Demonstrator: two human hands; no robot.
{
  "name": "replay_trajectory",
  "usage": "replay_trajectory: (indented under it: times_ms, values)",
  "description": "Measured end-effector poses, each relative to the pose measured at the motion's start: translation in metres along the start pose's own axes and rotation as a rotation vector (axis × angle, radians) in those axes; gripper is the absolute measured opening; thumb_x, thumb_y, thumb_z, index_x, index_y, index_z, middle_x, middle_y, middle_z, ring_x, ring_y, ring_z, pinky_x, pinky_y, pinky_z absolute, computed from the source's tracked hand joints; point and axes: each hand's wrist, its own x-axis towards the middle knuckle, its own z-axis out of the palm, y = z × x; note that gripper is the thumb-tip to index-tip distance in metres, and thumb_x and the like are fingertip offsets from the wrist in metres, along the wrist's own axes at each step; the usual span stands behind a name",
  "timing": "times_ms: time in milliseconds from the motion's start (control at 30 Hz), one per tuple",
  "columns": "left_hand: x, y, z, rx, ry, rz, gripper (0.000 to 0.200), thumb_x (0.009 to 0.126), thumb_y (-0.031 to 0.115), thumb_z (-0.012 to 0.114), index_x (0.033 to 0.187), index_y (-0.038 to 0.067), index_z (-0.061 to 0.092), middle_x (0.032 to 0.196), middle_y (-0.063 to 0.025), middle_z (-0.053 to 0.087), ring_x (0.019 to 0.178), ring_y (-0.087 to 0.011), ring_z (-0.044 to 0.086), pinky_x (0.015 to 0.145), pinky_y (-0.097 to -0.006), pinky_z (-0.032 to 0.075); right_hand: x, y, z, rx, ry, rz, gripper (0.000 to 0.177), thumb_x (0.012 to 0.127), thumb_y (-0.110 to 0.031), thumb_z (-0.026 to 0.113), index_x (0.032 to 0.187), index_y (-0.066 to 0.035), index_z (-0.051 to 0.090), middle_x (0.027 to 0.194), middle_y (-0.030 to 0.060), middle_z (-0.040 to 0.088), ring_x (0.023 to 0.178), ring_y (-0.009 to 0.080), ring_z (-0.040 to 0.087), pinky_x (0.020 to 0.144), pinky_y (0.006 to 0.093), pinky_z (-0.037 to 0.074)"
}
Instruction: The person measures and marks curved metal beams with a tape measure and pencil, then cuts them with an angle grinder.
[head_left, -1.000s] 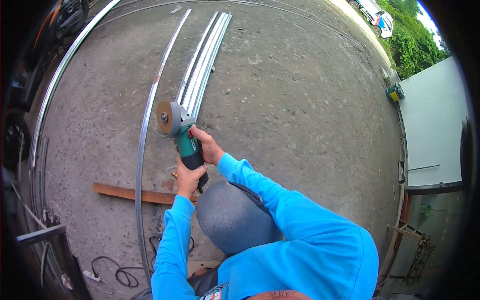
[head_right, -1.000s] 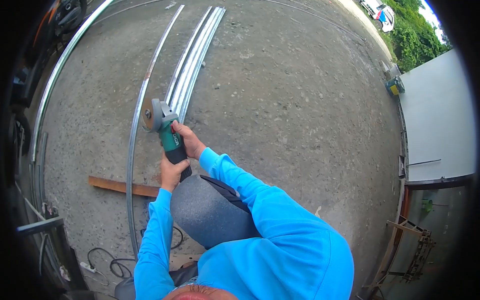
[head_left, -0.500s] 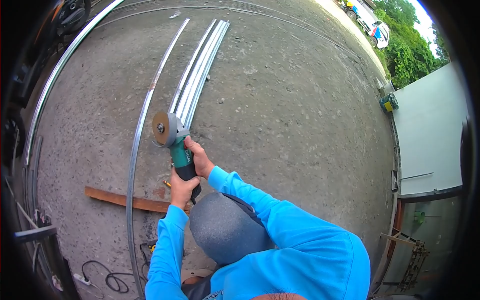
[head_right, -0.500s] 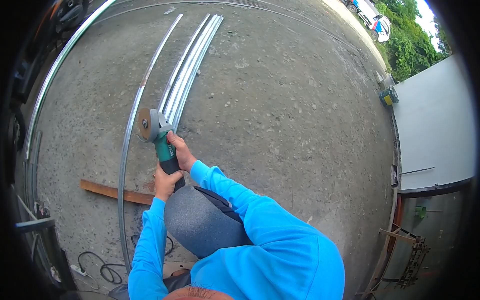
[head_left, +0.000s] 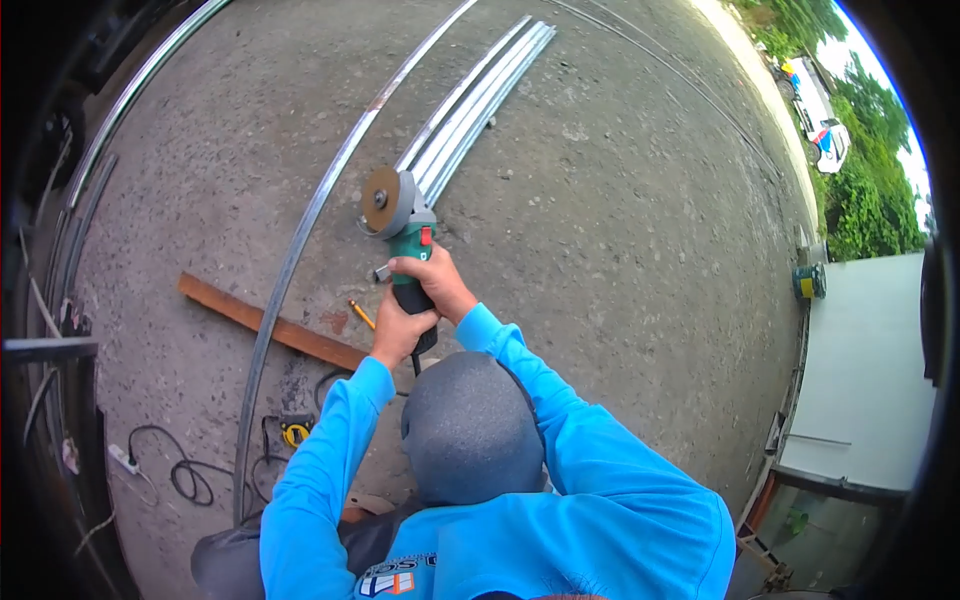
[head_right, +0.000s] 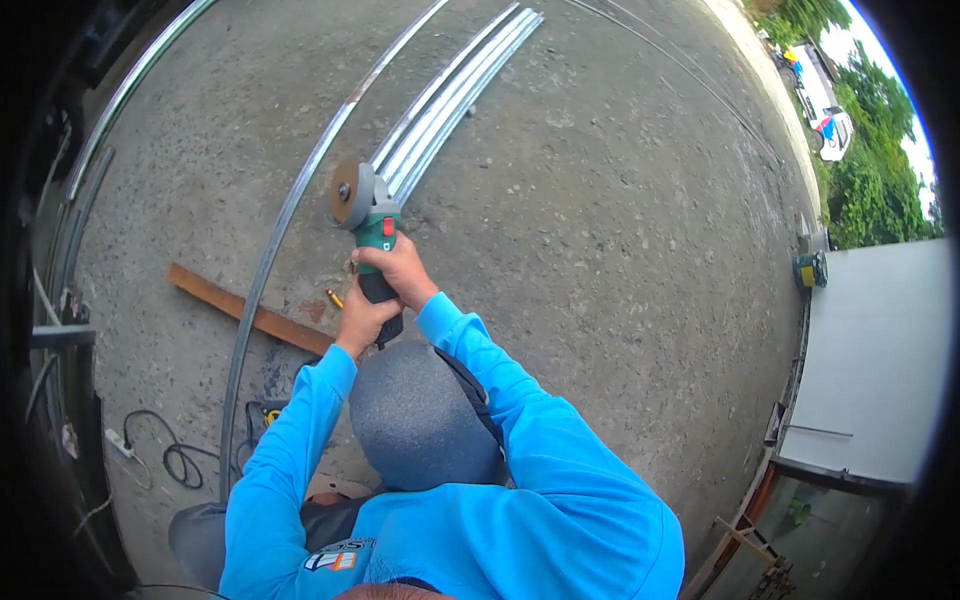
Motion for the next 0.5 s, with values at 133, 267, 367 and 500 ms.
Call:
replay_trajectory:
  times_ms: [133, 267, 367, 500]
  values:
    - [-0.006, -0.004, -0.01, 0.1, 0.048, -0.022, 0.068, 0.072, 0.025, 0.083, 0.127, 0.0, 0.051, 0.108, -0.0141, 0.067, 0.101, -0.0275, 0.068, 0.088, -0.0381, 0.055, 0.007, -0.004, 0.009, 0.006, -0.114, 0.074, 0.027, 0.08, -0.015, 0.073, 0.099, 0.001, 0.063, 0.087, 0.0075, 0.068, 0.074, 0.0173, 0.068, 0.071, 0.0332, 0.055]
    - [-0.022, 0.003, -0.06, 0.204, -0.105, 0.033, 0.076, 0.079, 0.044, 0.082, 0.132, -0.002, 0.052, 0.119, -0.0195, 0.064, 0.108, -0.0344, 0.066, 0.093, -0.0434, 0.053, 0.017, 0.002, 0.013, 0.007, -0.178, 0.147, 0.03, 0.079, -0.016, 0.071, 0.099, 0.003, 0.06, 0.082, 0.0122, 0.066, 0.07, 0.0233, 0.069, 0.065, 0.0373, 0.059]
    - [-0.036, -0.007, -0.133, 0.638, 0.04, 0.088, 0.059, 0.082, 0.037, 0.08, 0.125, 0.001, 0.062, 0.118, -0.0172, 0.062, 0.112, -0.0355, 0.059, 0.098, -0.0444, 0.048, 0.03, 0.008, 0.002, -0.023, -0.195, 0.181, 0.032, 0.08, -0.017, 0.071, 0.101, 0.003, 0.058, 0.082, 0.013, 0.066, 0.068, 0.0243, 0.069, 0.062, 0.0369, 0.059]
    - [-0.058, -0.037, -0.249, 1.019, 0.555, -0.099, 0.063, 0.08, 0.034, 0.079, 0.132, 0.004, 0.059, 0.127, -0.0182, 0.055, 0.123, -0.0352, 0.05, 0.106, -0.0456, 0.043, 0.036, 0.004, -0.006, -0.074, -0.211, 0.207, 0.037, 0.08, -0.02, 0.07, 0.104, 0.004, 0.057, 0.084, 0.0142, 0.067, 0.068, 0.0246, 0.069, 0.062, 0.0371, 0.059]
